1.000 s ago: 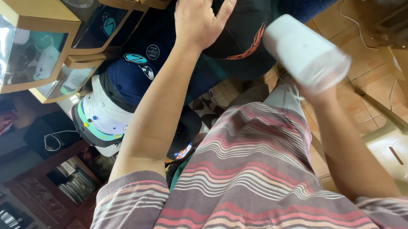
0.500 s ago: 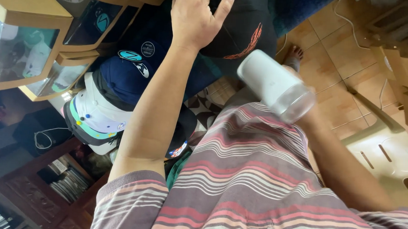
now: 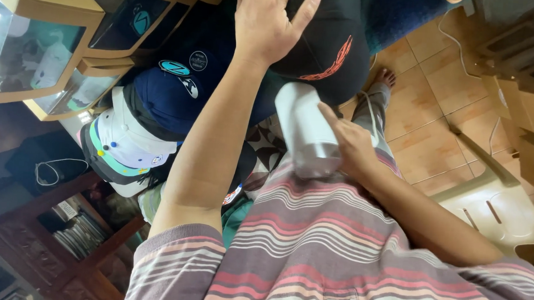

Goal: The person cleans various caps using a handheld hairdryer and a brush, then places them into cardboard display boxes.

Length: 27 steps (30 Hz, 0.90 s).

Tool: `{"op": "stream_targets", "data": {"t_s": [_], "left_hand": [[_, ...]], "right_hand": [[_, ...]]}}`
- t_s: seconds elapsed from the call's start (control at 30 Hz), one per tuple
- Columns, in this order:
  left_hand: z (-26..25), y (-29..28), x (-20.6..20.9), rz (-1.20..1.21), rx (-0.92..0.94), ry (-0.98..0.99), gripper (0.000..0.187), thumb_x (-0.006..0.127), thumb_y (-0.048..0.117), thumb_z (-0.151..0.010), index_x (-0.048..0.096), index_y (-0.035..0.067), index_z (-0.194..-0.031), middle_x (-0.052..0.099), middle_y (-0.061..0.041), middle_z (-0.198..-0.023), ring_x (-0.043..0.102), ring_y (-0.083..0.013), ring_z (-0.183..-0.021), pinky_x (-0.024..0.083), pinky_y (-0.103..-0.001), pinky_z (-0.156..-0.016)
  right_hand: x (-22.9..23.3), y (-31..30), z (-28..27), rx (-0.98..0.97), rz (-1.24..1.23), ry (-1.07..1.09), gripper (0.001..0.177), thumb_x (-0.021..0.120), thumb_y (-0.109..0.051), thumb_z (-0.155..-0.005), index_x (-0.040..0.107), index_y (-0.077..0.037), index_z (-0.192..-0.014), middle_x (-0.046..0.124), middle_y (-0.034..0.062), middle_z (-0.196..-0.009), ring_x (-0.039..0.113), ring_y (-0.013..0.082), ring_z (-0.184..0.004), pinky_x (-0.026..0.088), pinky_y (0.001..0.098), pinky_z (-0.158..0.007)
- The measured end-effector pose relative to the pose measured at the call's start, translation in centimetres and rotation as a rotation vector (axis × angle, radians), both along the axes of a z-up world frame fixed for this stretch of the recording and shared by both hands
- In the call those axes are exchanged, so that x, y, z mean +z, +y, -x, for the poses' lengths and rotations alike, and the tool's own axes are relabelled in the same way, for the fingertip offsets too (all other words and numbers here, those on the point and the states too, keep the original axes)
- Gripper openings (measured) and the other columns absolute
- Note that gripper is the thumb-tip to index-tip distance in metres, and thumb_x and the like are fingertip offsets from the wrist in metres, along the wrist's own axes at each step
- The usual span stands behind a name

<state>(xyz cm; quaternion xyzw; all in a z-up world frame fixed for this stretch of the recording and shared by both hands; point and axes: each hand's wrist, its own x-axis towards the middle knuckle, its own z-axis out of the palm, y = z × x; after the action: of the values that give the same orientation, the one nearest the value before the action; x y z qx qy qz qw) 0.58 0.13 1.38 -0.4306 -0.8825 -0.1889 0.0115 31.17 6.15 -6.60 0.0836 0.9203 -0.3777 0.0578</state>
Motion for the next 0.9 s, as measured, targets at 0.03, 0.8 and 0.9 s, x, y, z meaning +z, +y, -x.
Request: {"op": "stream_targets", "data": {"t_s": [0.03,0.8,0.9], "left_hand": [[-0.1,-0.2,-0.1,-0.004,0.007,0.001,0.053,0.049,0.06,-0.102,0.073,0.018,-0.123,0.057,-0.01,-0.137,0.055,-0.039,-0.122,0.054,-0.055,-0.093],[-0.3,1.0,3.6,-0.019,0.003,-0.115,0.048,0.056,0.051,-0.104,0.058,0.029,-0.147,0.049,-0.009,-0.153,0.044,-0.0398,-0.143,0.053,-0.06,-0.102],[-0.3,1.1,2.2,-0.086,0.056,0.064,0.05,0.056,0.058,-0.099,0.065,0.033,-0.142,0.057,-0.005,-0.143,0.055,-0.0325,-0.134,0.056,-0.05,-0.099]], "right_hand": [[0.7,0.7,-1.3,0.007,-0.004,0.001,0.108,0.07,-0.009,-0.065,0.03,-0.014,-0.165,0.055,0.0091,-0.079,0.061,0.0338,-0.078,0.047,0.0456,-0.064],[-7.8,19.2,5.6,-0.767,1.298,-0.009,0.044,0.075,-0.015,-0.086,0.058,-0.006,-0.126,0.06,0.0144,-0.102,0.064,0.0341,-0.09,0.054,0.0471,-0.078],[-9.9,23.0,12.5,-0.695,1.264,-0.025,0.04,0.077,-0.013,-0.087,0.06,-0.005,-0.122,0.062,0.0161,-0.092,0.067,0.0355,-0.081,0.057,0.0476,-0.07]]}}
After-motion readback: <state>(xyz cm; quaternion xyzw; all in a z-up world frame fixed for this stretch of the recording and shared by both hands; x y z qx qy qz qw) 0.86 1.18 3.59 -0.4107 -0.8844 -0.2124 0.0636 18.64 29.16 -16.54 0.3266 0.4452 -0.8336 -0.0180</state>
